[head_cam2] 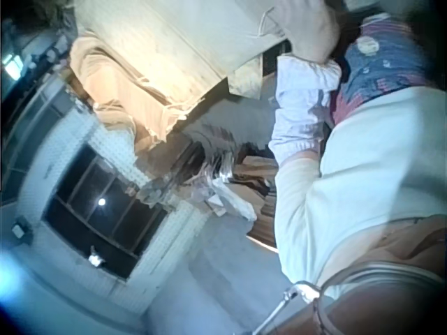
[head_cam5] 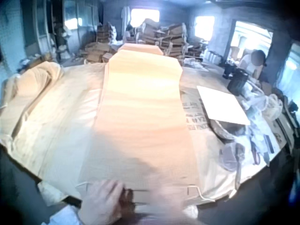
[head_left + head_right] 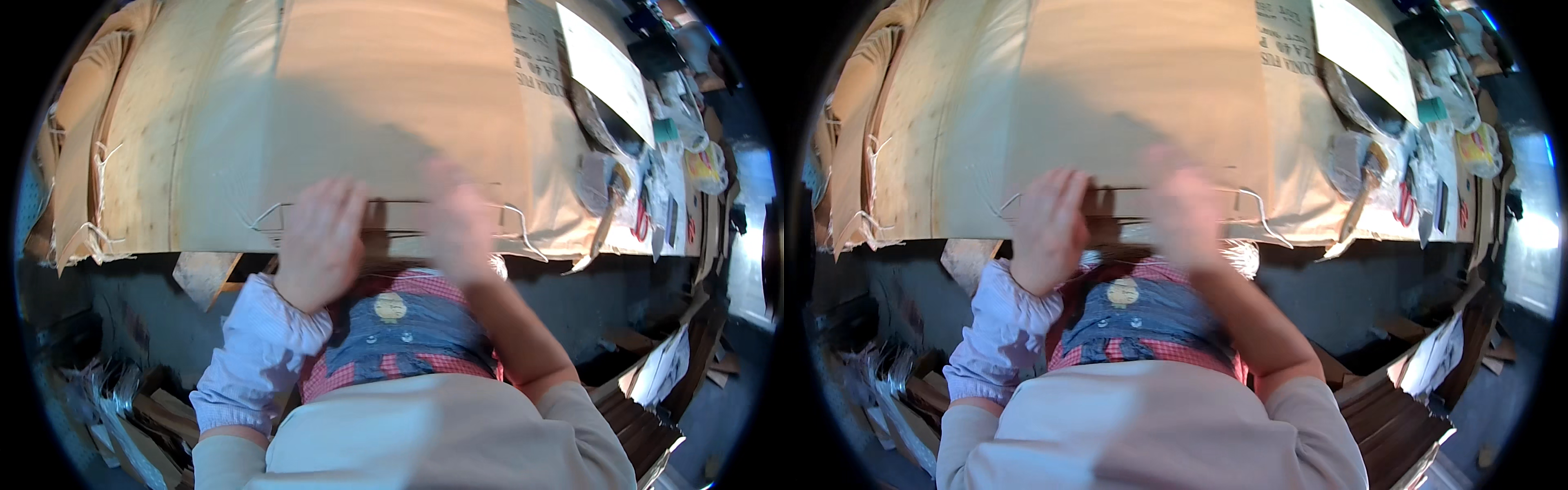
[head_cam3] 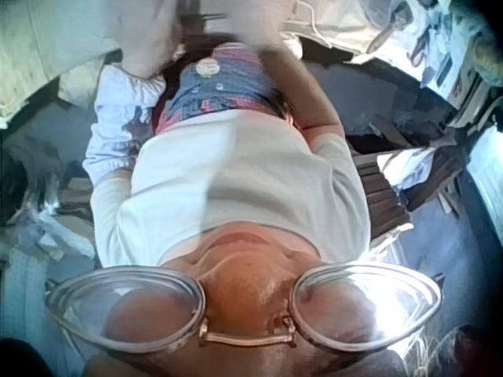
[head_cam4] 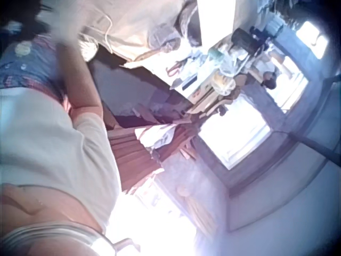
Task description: The person repeatedly applies glue to the edge of a flat cardboard sheet using a brush, then presses a thin strip along the glued edge. The person handles multiple cardboard sheets one at a time, stacking them on a workbench in a cluttered workshop.
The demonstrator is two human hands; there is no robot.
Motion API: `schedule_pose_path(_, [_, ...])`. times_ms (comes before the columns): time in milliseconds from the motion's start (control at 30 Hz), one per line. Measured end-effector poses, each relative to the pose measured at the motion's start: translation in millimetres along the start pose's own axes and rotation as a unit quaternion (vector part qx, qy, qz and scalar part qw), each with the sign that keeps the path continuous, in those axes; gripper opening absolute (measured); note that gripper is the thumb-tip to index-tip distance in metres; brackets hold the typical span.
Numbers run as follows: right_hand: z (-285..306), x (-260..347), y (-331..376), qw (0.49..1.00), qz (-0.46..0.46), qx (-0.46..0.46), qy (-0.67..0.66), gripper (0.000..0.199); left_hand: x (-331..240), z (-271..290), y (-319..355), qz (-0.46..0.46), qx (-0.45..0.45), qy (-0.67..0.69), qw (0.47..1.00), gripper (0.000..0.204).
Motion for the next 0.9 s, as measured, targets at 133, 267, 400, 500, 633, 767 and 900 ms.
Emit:
schedule_pose_path(133, [8,20,6,0.997,0.015,0.059,-0.039,0.072,12,-20,12,0.135,0.19,-0.075,0.97,0.096])
schedule_pose_path(267, [27,-66,32,0.994,-0.094,-0.047,-0.043,0.068,63,-8,46,0.213,0.119,-0.087,0.966,0.088])
schedule_pose_path(400, [41,-95,44,0.959,-0.223,-0.125,-0.12,0.041,86,-6,48,0.297,-0.042,0.148,0.942,0.052])
schedule_pose_path(500, [36,-103,42,0.948,-0.267,-0.103,-0.138,0.035,95,-7,47,0.295,-0.069,0.12,0.945,0.038])
schedule_pose_path(633, [32,-107,37,0.954,-0.276,-0.088,-0.081,0.035,97,-6,45,0.269,-0.073,0.051,0.959,0.032])
schedule_pose_path(767, [32,-100,29,0.944,-0.295,-0.104,-0.101,0.031,101,-8,58,0.306,-0.11,0.074,0.943,0.033])
schedule_pose_path(900, [23,-131,62,0.791,-0.309,-0.142,-0.508,0.02,115,-8,62,0.4,-0.162,0.175,0.885,0.048])
Point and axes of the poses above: each hand's wrist, its own y-axis away from the middle knuckle, its own z-axis out of the back of the hand, x = y × z, the point moved 5 cm from there along -y, towards the middle knuckle, and after that the axes turned 2 degrees about x, right-handed, at the moved point
